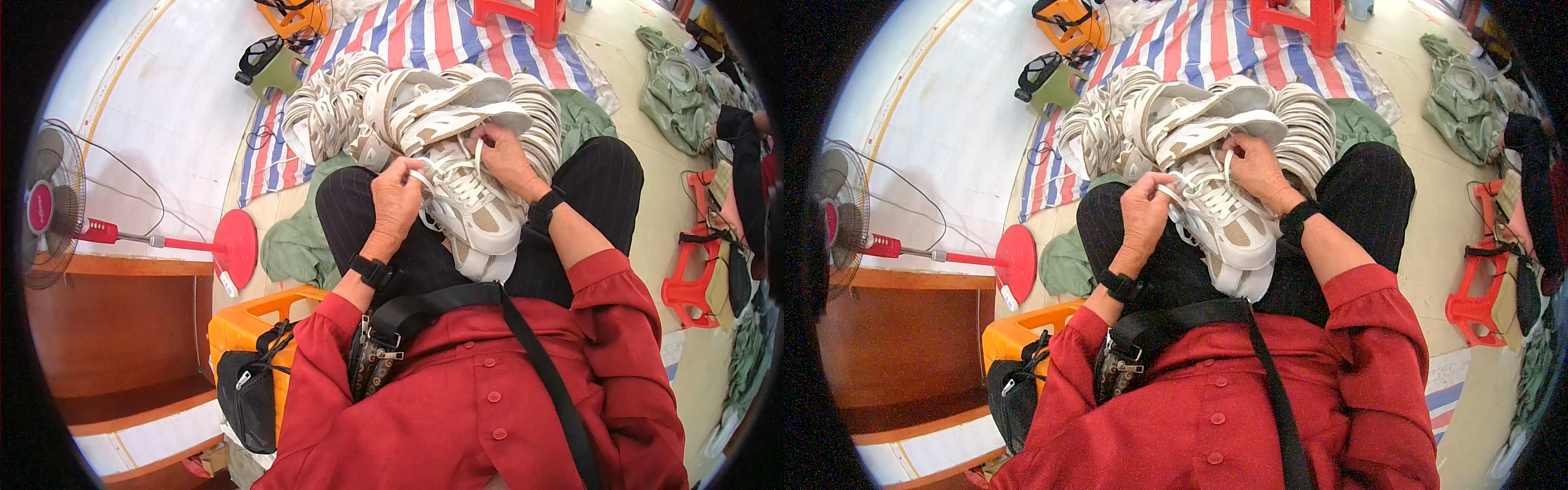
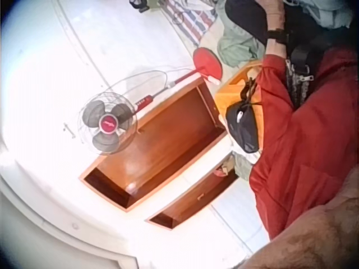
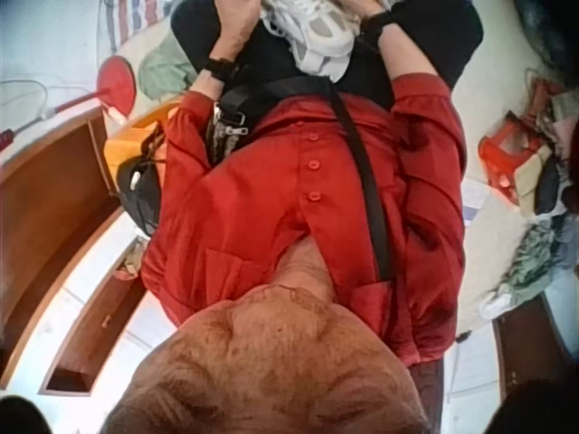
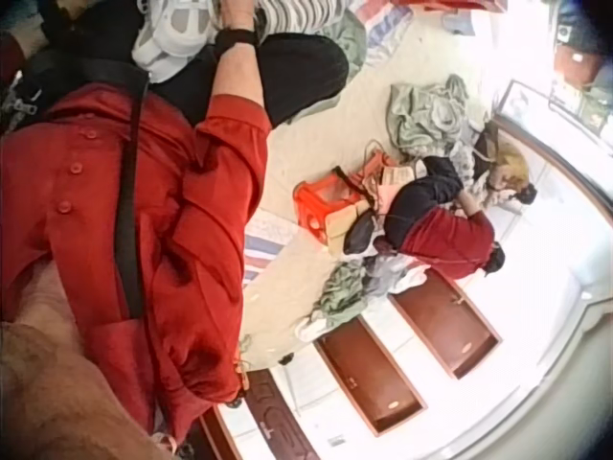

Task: Lacing a pair of white sneakers while sitting in a workshop area.

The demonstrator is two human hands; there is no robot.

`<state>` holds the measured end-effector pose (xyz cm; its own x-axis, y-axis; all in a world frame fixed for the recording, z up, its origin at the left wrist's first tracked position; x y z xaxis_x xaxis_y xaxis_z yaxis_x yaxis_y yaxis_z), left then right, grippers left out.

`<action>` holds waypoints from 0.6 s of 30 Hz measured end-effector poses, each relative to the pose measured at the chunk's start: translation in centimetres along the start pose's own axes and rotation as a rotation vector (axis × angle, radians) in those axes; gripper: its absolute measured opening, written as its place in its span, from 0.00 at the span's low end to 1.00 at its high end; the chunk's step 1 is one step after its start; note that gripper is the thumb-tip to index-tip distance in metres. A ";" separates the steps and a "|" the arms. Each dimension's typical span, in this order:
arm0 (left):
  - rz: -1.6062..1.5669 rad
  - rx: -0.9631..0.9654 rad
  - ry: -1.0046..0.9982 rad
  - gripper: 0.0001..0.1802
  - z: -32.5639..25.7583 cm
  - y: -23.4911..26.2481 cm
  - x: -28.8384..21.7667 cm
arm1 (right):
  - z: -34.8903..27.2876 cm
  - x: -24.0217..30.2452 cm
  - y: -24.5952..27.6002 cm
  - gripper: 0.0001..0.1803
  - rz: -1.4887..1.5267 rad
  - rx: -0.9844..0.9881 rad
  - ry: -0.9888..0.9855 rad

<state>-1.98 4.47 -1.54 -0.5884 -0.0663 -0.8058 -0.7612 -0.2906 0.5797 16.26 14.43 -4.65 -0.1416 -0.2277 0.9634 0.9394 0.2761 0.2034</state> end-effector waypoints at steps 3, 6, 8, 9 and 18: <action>-0.176 -0.150 -0.009 0.04 0.6 1.3 0.9 | 0.2 -0.2 -0.1 0.12 -0.003 -0.003 0.017; -0.193 -0.100 -0.006 0.04 0.5 0.4 0.9 | 0.1 -0.4 0.0 0.11 -0.003 -0.008 0.031; -0.109 -0.051 -0.032 0.04 0.2 -0.2 0.3 | 0.1 -0.5 0.0 0.11 -0.003 -0.003 0.031; -0.106 -0.012 -0.010 0.04 0.1 -0.7 0.1 | 0.1 -0.5 0.0 0.10 0.002 -0.005 0.021; 0.005 0.020 -0.043 0.04 -0.1 -0.9 0.1 | 0.1 -0.4 -0.2 0.09 0.015 0.028 -0.032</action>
<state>-1.29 4.66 -2.14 -0.6030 -0.0261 -0.7973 -0.7634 -0.2713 0.5862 16.15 14.54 -5.05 -0.1383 -0.1939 0.9712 0.9323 0.3054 0.1937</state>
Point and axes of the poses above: each hand's wrist, its own z-axis towards the middle knuckle, its own y-axis out of the back of the hand, x = y × z, the point moved 8 cm from there along z, towards the middle knuckle, and after that the axes turned 4 degrees about z, right-handed, at the moved point
